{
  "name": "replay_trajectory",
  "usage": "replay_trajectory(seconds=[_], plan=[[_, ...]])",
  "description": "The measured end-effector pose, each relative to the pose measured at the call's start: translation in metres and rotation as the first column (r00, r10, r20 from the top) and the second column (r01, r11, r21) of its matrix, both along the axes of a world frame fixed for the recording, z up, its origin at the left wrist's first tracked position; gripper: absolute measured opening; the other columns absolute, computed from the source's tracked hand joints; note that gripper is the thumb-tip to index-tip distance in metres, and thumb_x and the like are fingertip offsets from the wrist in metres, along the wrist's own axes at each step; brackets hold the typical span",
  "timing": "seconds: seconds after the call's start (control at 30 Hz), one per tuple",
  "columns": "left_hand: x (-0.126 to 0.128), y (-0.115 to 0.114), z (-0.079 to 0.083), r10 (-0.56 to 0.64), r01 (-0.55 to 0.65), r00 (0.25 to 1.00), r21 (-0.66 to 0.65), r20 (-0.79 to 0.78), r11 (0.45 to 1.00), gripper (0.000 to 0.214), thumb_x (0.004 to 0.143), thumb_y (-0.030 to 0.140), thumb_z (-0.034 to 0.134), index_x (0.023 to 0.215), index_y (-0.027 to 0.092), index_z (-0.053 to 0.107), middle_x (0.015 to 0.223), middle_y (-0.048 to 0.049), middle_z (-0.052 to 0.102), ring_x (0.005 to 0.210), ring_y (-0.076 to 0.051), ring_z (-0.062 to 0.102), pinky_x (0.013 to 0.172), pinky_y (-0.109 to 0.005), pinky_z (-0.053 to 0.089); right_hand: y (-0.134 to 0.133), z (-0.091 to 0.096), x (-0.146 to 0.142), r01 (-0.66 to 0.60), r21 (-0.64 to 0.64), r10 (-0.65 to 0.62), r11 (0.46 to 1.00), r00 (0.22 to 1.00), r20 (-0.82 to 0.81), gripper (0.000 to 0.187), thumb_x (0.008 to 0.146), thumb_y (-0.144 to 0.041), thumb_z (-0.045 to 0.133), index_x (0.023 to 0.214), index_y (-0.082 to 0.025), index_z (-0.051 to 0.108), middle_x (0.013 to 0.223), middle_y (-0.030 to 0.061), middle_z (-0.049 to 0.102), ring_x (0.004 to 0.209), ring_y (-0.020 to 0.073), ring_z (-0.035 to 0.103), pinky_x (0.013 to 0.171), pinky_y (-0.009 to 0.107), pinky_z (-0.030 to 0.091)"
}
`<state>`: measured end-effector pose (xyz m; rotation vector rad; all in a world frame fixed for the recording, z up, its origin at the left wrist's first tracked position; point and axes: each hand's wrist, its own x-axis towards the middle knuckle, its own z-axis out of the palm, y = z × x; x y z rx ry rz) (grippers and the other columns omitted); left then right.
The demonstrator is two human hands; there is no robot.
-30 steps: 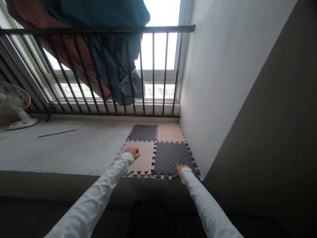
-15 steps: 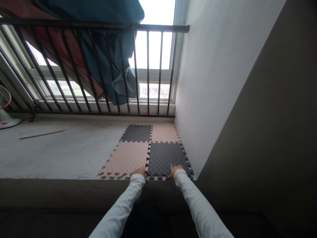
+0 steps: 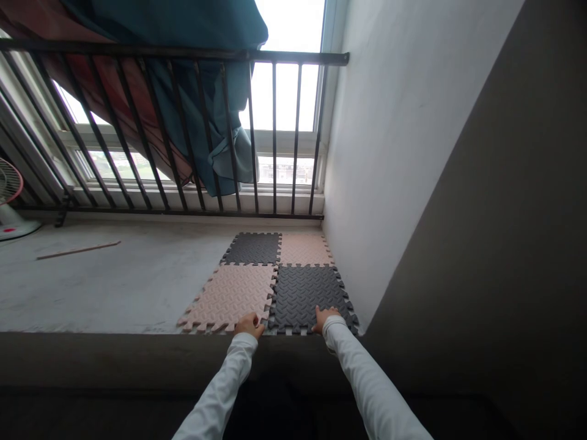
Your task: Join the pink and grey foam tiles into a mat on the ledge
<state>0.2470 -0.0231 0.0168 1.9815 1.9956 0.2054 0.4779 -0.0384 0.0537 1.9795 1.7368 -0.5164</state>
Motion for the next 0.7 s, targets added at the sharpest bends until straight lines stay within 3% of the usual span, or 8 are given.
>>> replay_trajectory(seconds=[0.17, 0.5, 0.7], plan=[[-0.009, -0.002, -0.007, -0.010, 0.008, 1.000, 0.084, 0.021, 0.996, 0.005, 0.066, 0.022, 0.051, 0.068, 0.018, 0.053, 0.078, -0.0022, 0.061, 0.076, -0.012, 0.053, 0.067, -0.021, 0.035, 0.002, -0.002, 0.001, 0.007, -0.003, -0.007, 1.000, 1.000, -0.001, 0.090, 0.063, -0.046, 0.058, 0.134, -0.012, 0.016, 0.130, 0.0184, 0.039, 0.124, 0.0315, 0.026, 0.100, 0.048, 0.022], [-0.022, -0.006, 0.000, -0.045, 0.043, 0.999, 0.147, 0.015, 0.988, 0.002, 0.064, 0.020, 0.050, 0.063, 0.018, 0.051, 0.071, -0.0011, 0.057, 0.071, -0.012, 0.051, 0.064, -0.022, 0.034, -0.002, 0.004, -0.001, 0.013, 0.001, -0.013, 1.000, 1.000, -0.001, 0.091, 0.062, -0.048, 0.059, 0.134, -0.012, 0.017, 0.130, 0.0193, 0.038, 0.124, 0.0322, 0.026, 0.100, 0.047, 0.021], [-0.060, -0.027, -0.004, -0.042, 0.053, 0.998, 0.236, -0.051, 0.970, 0.004, 0.063, 0.020, 0.048, 0.059, 0.020, 0.047, 0.068, -0.0005, 0.056, 0.070, -0.014, 0.051, 0.065, -0.023, 0.035, -0.002, 0.004, -0.001, 0.010, 0.003, -0.010, 1.000, 1.000, 0.003, 0.090, 0.063, -0.048, 0.058, 0.134, -0.012, 0.017, 0.130, 0.0192, 0.039, 0.124, 0.0323, 0.026, 0.100, 0.046, 0.021]])
